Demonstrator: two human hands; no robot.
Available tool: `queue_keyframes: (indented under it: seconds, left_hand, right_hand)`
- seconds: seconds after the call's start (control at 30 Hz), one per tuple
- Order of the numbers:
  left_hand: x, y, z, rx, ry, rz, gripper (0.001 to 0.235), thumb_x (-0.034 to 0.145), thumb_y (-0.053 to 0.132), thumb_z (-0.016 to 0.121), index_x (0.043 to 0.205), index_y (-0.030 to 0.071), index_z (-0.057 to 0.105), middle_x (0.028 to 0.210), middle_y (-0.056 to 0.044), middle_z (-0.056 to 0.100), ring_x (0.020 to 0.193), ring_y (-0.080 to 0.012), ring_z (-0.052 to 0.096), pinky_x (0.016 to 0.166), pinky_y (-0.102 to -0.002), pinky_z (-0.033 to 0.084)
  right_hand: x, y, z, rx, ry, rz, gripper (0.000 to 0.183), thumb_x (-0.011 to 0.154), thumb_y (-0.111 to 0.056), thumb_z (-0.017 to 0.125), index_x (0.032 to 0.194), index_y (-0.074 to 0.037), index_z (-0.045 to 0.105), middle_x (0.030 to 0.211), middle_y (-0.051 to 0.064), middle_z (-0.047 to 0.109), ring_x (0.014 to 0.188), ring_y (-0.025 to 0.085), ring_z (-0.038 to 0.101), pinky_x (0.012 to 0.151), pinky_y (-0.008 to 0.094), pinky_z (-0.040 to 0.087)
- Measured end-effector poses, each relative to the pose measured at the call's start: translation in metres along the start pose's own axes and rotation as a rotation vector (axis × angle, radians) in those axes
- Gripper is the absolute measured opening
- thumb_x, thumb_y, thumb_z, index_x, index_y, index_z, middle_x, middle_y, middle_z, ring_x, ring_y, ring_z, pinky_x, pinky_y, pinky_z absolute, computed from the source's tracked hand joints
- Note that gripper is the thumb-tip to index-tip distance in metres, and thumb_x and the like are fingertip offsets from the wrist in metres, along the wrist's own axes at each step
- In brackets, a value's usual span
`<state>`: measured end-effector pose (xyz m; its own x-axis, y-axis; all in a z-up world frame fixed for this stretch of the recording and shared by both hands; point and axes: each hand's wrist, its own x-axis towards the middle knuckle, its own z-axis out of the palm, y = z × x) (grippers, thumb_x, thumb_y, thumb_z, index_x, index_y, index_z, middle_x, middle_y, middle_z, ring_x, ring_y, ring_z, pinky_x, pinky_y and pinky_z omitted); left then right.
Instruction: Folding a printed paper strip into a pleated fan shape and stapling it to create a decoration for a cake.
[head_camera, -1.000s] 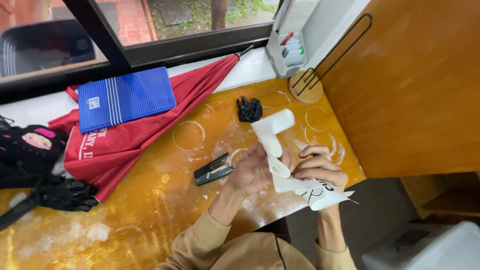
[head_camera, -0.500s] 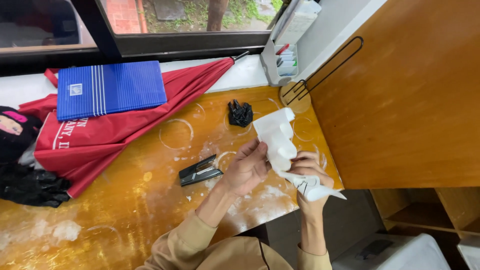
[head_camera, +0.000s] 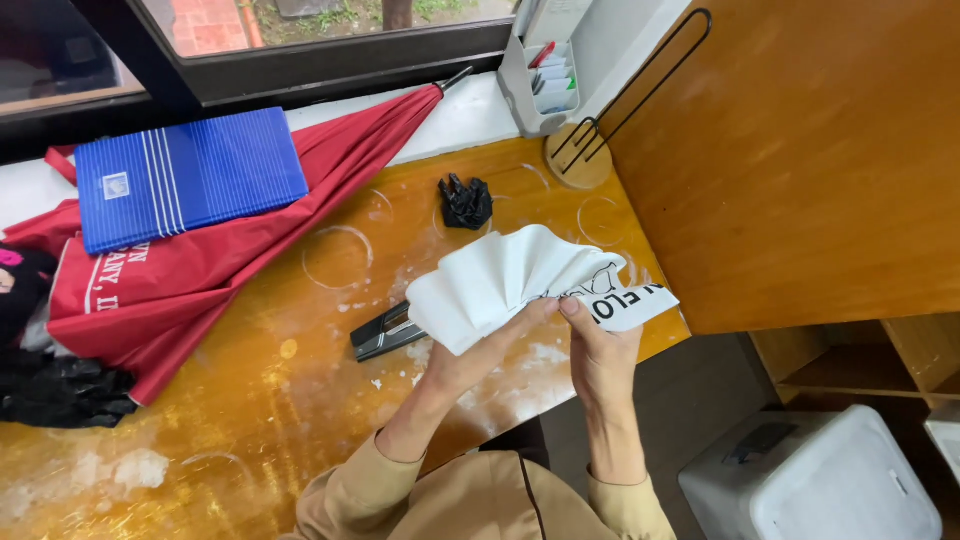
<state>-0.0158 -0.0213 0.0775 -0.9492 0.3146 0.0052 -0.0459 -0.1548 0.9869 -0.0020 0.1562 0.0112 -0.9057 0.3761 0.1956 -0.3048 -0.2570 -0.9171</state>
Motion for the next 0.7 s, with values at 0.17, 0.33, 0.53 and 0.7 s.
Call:
queue_keyframes:
  seconds: [0.17,0.33,0.53,0.7]
  left_hand:
    - [0.006,-0.009,-0.017,-0.169,-0.188,-0.19,0.046,0.1,0.039,0.063,0.123,0.0,0.068,0.111,-0.011,0.069,0.109,-0.01,0.06,0.112,-0.034,0.045]
    - [0.013,-0.029,-0.014,-0.172,-0.124,-0.117,0.032,0.096,0.037,0.072,0.095,0.006,0.076,0.091,-0.004,0.072,0.095,-0.0089,0.067,0.095,-0.031,0.056]
    - [0.016,-0.019,-0.01,-0.126,-0.049,-0.192,0.034,0.093,0.039,0.075,0.091,0.005,0.078,0.09,-0.006,0.075,0.094,-0.0113,0.07,0.096,-0.032,0.056]
    - [0.023,-0.064,-0.015,0.075,0.003,-0.118,0.065,0.072,0.028,0.093,0.123,-0.002,0.068,0.109,-0.019,0.075,0.106,-0.0268,0.073,0.097,-0.038,0.058]
  right_hand:
    - [-0.005,-0.002,-0.002,-0.05,0.032,0.088,0.037,0.077,0.009,0.082,0.111,-0.002,0.071,0.093,0.011,0.075,0.084,0.016,0.071,0.083,0.034,0.06]
    - [-0.003,-0.016,-0.004,-0.174,0.04,0.135,0.032,0.075,0.007,0.086,0.104,-0.003,0.076,0.092,0.009,0.076,0.086,0.012,0.07,0.083,0.032,0.061]
    - [0.002,-0.029,0.011,-0.275,0.022,0.155,0.028,0.074,0.003,0.089,0.099,-0.004,0.078,0.088,0.006,0.076,0.082,0.008,0.068,0.079,0.03,0.061]
    - [0.01,-0.019,0.031,-0.268,0.166,0.278,0.029,0.075,-0.001,0.09,0.098,0.001,0.073,0.085,0.009,0.073,0.076,0.013,0.07,0.079,0.03,0.058]
